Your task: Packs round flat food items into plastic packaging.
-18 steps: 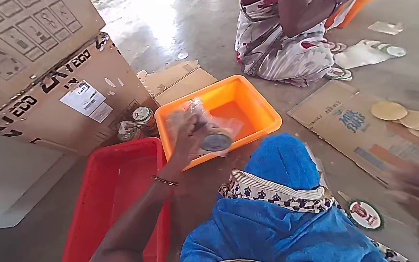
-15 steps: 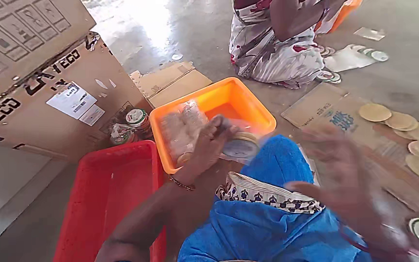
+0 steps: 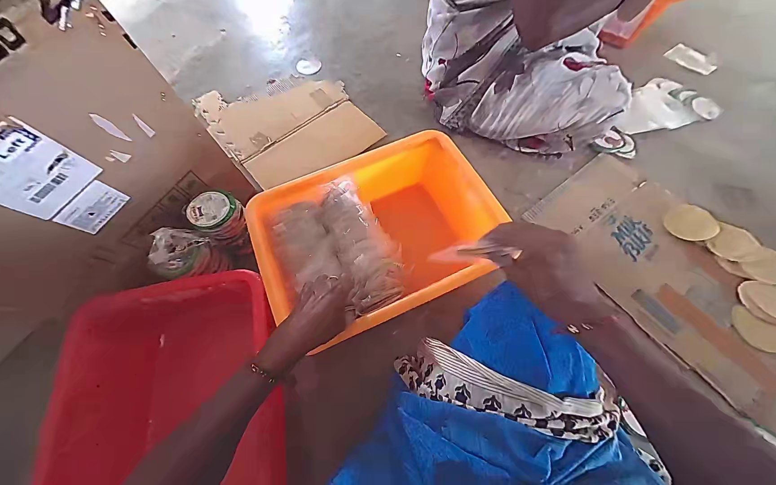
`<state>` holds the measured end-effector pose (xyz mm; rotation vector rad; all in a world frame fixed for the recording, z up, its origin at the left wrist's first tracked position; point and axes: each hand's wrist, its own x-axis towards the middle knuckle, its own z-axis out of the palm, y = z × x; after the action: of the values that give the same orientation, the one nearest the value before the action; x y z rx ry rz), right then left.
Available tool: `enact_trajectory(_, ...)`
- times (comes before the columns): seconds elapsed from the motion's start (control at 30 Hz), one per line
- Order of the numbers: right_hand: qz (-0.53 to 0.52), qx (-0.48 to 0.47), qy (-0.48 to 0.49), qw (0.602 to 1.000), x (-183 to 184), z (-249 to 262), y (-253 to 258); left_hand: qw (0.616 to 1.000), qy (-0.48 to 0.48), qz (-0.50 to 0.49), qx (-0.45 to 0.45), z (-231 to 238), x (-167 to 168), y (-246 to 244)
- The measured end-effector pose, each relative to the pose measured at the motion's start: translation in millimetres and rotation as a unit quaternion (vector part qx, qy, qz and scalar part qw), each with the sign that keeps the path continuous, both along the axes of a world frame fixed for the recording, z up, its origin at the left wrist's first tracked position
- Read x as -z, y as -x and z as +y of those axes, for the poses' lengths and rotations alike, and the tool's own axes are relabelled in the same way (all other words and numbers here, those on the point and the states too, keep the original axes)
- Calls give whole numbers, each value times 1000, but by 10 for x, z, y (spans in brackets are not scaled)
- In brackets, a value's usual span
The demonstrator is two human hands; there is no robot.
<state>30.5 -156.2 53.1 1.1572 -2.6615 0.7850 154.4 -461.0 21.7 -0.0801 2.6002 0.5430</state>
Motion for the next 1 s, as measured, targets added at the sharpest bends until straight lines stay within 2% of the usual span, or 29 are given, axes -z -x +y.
enact_trajectory(0.1, 59, -161, -177, 969, 326, -402, 355, 994, 36, 99, 30, 103, 88, -49)
enact_trajectory(0.2, 13, -224, -326, 919, 615, -733, 482, 978, 33, 193, 69, 145, 200, -64)
enact_trajectory(0.27, -23, -250, -383, 889, 758, -964, 487, 980, 40, 178, 76, 126, 225, -44)
enact_trajectory(0.33, -27, -277, -369, 887, 902, -1178, 489, 984, 64, 148, 77, 102, 268, -4)
enact_trajectory(0.5, -12, -334, -336, 881, 987, -1407, 427, 970, 27, 228, 82, -10, 534, 2)
enact_trajectory(0.57, -16, -330, -311, 891, 992, -1362, 442, 947, 10, 288, 144, -52, 620, 44)
enact_trajectory(0.63, -38, -319, -302, 898, 978, -1359, 447, 916, 6, 312, 251, -49, 617, 147)
enact_trajectory(0.7, -69, -310, -288, 903, 1037, -1340, 501, 887, -19, 303, 347, -11, 544, 287)
enact_trajectory(0.73, -74, -308, -289, 903, 1064, -1321, 522, 883, -32, 288, 368, 0, 528, 346)
enact_trajectory(0.9, -57, -259, -292, 919, 1008, -1093, 632, 903, -10, 246, 352, 24, 564, 447)
enact_trajectory(1.0, -44, -196, -219, 955, 888, -848, 721, 922, -13, 223, 316, 33, 580, 444)
